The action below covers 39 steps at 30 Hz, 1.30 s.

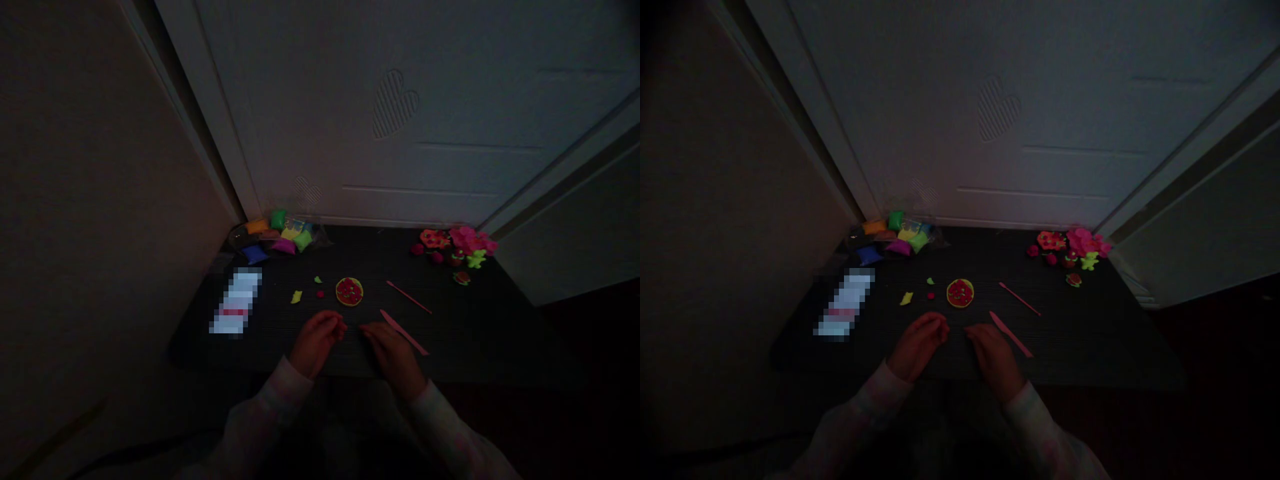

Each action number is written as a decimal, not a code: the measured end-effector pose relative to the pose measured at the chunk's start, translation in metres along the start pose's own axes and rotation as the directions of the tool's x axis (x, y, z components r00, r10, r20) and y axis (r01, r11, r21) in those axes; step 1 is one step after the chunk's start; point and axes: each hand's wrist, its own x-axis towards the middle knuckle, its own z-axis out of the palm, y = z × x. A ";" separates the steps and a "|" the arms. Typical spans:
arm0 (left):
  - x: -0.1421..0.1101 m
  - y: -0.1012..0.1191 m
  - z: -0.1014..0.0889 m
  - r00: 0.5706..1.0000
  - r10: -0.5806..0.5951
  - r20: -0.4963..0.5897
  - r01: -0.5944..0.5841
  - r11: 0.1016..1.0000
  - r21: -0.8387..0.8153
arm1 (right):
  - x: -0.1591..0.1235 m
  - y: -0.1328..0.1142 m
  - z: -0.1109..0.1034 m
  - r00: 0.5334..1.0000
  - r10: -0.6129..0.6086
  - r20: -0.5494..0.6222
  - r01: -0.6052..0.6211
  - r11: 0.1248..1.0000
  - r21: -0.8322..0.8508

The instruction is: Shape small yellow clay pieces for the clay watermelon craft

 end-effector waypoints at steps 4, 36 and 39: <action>0.001 0.000 0.000 1.000 0.000 -0.006 0.000 1.000 0.002 | -0.001 -0.001 0.000 1.000 0.029 -0.002 -0.029 0.999 -0.029; 0.000 0.000 0.000 1.000 0.006 0.009 -0.006 0.999 -0.035 | 0.003 -0.005 0.003 0.995 -0.043 0.095 0.076 0.921 -0.381; 0.000 0.001 0.001 1.000 0.009 0.015 -0.009 0.999 -0.034 | 0.005 -0.005 0.002 0.994 -0.038 0.100 0.078 0.894 -0.442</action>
